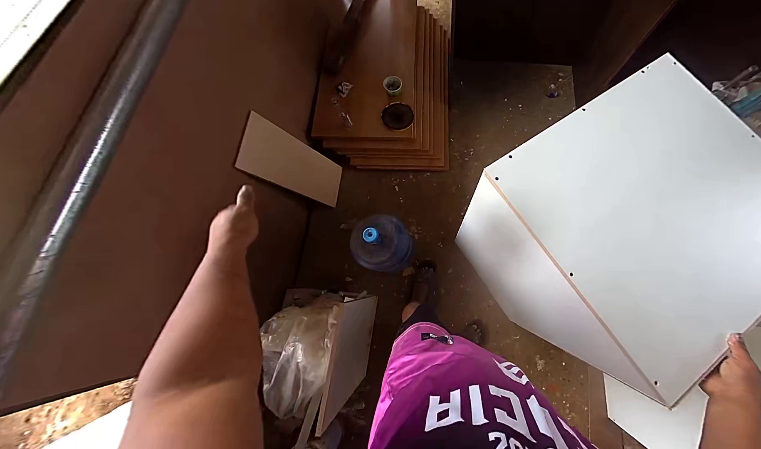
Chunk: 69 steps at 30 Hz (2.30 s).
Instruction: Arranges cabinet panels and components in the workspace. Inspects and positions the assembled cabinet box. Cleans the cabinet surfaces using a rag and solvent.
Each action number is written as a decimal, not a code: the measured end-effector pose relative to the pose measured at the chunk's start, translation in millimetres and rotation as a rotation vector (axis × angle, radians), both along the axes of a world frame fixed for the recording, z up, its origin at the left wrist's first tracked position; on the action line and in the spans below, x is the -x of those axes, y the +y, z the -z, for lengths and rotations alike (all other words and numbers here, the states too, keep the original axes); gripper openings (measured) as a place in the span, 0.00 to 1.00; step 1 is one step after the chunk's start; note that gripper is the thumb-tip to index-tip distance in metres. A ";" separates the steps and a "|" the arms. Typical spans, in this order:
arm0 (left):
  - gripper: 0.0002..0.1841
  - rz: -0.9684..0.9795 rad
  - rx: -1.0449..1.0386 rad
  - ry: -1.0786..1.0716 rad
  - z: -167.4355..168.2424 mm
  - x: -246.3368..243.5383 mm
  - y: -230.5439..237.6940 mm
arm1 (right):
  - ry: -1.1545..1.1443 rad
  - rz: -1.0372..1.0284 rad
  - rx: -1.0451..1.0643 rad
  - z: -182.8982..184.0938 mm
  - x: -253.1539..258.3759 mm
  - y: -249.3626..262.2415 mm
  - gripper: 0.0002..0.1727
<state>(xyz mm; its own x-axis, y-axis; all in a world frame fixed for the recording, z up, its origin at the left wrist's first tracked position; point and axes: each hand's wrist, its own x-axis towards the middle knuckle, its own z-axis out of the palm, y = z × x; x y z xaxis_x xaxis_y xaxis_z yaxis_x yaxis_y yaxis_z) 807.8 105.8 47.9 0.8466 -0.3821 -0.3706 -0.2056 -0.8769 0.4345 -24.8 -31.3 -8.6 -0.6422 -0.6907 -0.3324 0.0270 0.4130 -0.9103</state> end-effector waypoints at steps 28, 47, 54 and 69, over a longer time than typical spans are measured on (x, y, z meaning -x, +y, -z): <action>0.33 0.096 -0.157 0.681 195.5 -13.4 -123.7 | 0.870 0.222 -0.792 -2.5 -112.2 -48.8 0.36; 0.32 0.430 -0.454 0.606 206.5 -244.2 -432.1 | 0.831 0.066 -0.870 -20.7 -368.7 -221.2 0.39; 0.35 0.833 -0.432 0.421 190.4 -235.1 -609.0 | 0.775 -0.030 -0.734 -7.4 -412.0 -171.1 0.44; 0.27 1.597 -0.644 0.651 198.9 -44.8 -625.4 | 0.596 0.049 -0.739 -20.0 -458.4 -167.3 0.40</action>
<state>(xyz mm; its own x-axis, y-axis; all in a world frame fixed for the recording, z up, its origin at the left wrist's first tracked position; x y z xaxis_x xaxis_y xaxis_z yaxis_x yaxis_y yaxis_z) 852.6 -519.7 -151.1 -0.4580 -0.2649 -0.8486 -0.8664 -0.0805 0.4927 433.6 -198.6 11.4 -0.8696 -0.4049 -0.2826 -0.3253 0.9004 -0.2889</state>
